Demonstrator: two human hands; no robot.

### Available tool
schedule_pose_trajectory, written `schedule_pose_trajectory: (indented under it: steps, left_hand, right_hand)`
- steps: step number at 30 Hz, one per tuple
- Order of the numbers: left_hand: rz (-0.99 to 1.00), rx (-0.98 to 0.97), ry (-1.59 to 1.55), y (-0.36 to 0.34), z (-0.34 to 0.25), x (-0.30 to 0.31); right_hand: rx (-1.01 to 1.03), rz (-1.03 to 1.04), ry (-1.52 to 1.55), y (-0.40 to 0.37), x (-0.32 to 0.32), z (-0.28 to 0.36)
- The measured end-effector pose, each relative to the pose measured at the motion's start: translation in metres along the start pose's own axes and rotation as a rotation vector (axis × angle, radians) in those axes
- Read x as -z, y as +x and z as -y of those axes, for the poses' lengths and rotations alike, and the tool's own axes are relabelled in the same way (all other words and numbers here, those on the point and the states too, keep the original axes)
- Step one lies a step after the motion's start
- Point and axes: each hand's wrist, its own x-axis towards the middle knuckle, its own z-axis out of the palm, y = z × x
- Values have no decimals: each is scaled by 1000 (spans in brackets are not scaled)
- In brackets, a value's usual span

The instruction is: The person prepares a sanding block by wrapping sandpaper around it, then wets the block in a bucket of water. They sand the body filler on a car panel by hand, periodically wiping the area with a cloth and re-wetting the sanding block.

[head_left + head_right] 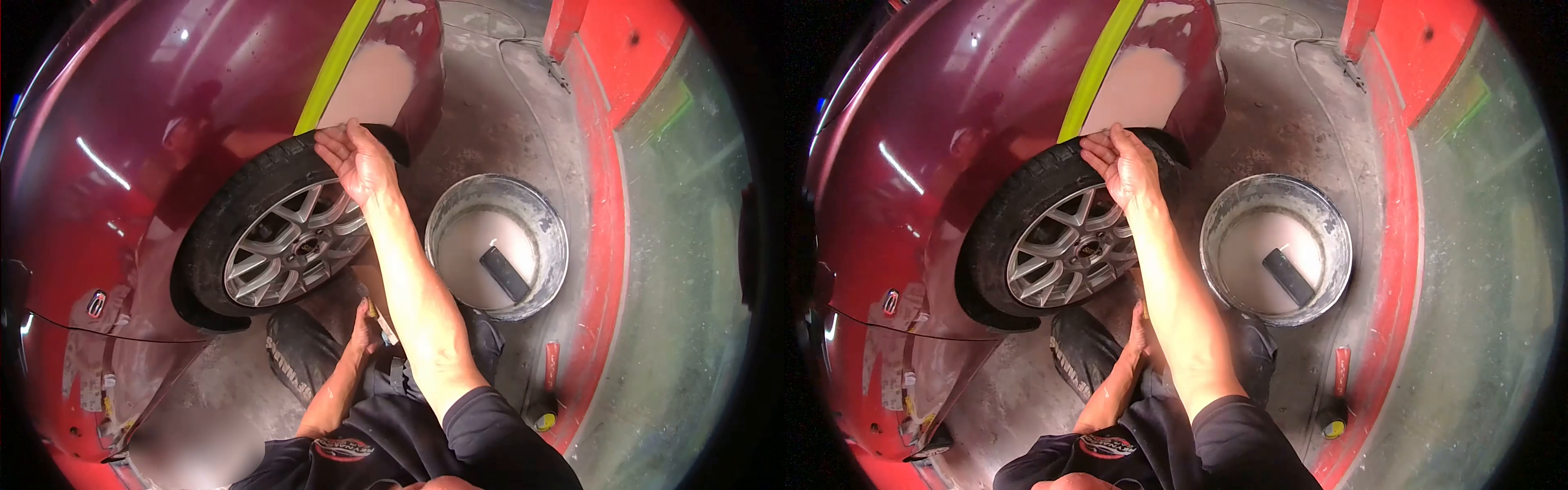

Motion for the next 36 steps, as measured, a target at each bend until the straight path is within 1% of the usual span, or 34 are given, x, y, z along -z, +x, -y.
schedule_pose_trajectory:
  steps: [5, 8, 10, 12, 17, 19, 21, 23, 24, 26, 29, 32, 34, 36]
  left_hand:
    - [-7, -40, 69, 4, -4, -6]
    - [57, 21, 101, 14, -5, 1]
    - [53, 43, 211, 15, -6, -2]
    - [60, 63, 256, 16, -7, -6]
    - [112, 83, 226, 27, 3, 15]
    - [113, 26, 260, 20, 2, 15]
    - [97, 14, 205, 19, 0, 9]
    - [67, 57, 63, 25, 4, 16]
    - [84, 60, 56, 28, 6, 19]
    - [109, 68, 47, 25, 4, 17]
    - [91, -20, 187, 14, -2, -2]
    - [104, 28, 149, 22, 3, 10]
    - [789, -70, -287, 78, 42, 59]
    - [797, -52, -309, 83, 52, 72]
  right_hand:
    - [26, -2, -21, 3, 0, -5]
    - [30, -25, -61, -1, -3, -5]
    - [12, -58, -82, -2, -6, -7]
    - [8, -83, -63, -2, -9, -9]
    - [6, -95, 19, 4, -10, -9]
    - [0, -100, 10, 2, -11, -8]
    - [-1, -102, 1, 0, -12, -6]
    - [4, -106, -9, -1, -12, -7]
    - [2, -122, -36, -2, -12, -6]
    - [-6, -156, -83, -5, -11, -7]
    - [-121, -290, -119, -10, -14, -8]
    - [-125, -271, -155, -11, -15, -3]
    - [-121, -273, -170, -12, -19, 0]
    - [-115, -269, -175, -13, -22, 1]
